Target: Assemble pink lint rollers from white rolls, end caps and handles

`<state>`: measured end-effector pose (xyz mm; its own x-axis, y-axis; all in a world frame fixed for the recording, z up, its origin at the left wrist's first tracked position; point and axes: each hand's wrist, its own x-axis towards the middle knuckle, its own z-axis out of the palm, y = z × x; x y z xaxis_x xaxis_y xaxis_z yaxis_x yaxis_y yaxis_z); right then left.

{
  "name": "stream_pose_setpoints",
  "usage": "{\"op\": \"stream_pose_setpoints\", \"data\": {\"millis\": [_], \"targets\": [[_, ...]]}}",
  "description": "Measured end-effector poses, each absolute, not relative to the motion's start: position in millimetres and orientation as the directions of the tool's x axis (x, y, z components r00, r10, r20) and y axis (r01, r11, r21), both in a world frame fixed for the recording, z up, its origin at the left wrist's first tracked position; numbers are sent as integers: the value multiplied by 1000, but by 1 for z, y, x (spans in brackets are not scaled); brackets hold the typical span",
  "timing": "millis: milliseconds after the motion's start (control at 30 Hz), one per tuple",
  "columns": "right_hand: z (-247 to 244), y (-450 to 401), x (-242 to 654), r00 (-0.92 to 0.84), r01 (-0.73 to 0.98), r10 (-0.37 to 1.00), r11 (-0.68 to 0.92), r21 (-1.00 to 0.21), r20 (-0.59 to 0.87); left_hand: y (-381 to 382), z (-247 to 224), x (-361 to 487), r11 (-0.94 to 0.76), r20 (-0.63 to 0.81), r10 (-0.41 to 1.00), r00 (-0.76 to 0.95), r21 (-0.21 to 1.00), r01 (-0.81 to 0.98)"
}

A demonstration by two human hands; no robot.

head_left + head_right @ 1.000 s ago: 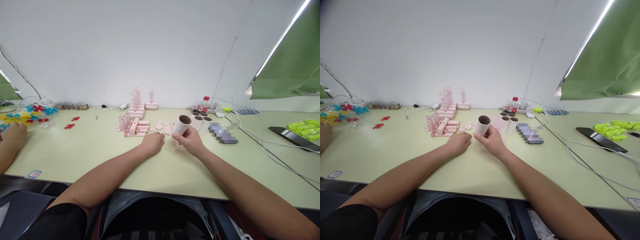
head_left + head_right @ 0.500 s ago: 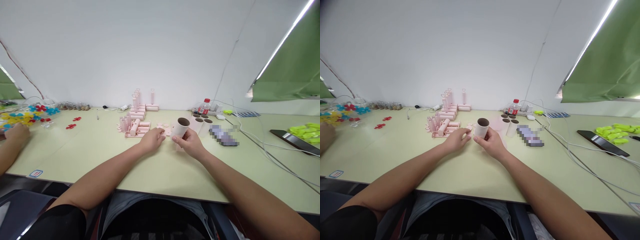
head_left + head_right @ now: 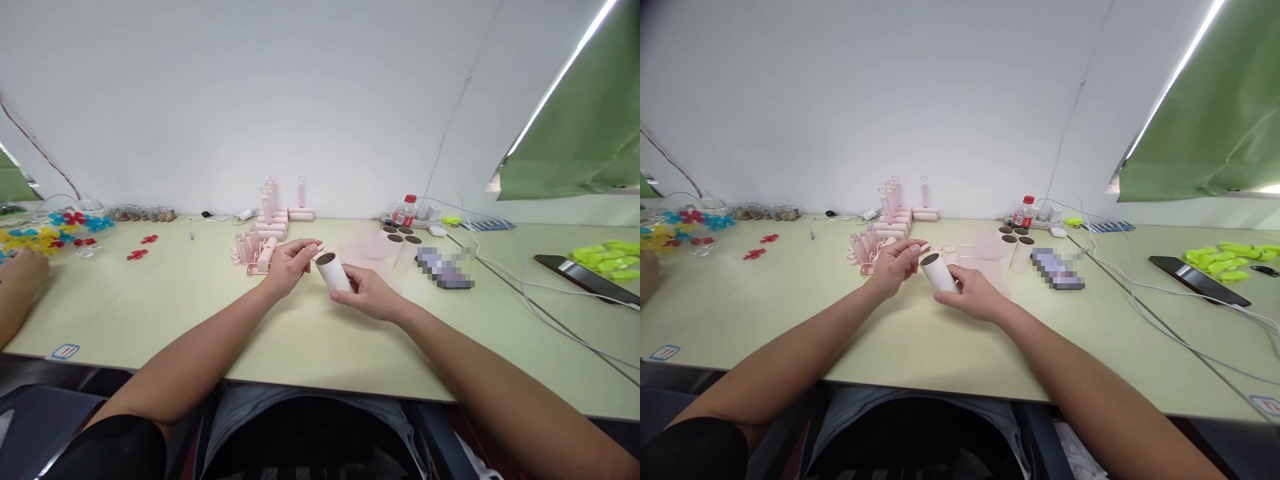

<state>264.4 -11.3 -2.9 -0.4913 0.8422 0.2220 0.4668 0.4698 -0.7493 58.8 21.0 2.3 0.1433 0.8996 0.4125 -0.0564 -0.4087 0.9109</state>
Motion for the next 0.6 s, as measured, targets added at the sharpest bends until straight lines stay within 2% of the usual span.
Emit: {"op": "stream_pose_setpoints", "data": {"millis": [367,600], "targets": [[-3,-12,264,-501,477,836,483,-735,224,14,3,61,-501,486,845,222,865,12],[-4,-11,265,-509,469,831,486,-738,223,17,-2,60,-518,509,828,237,855,-25]]}}
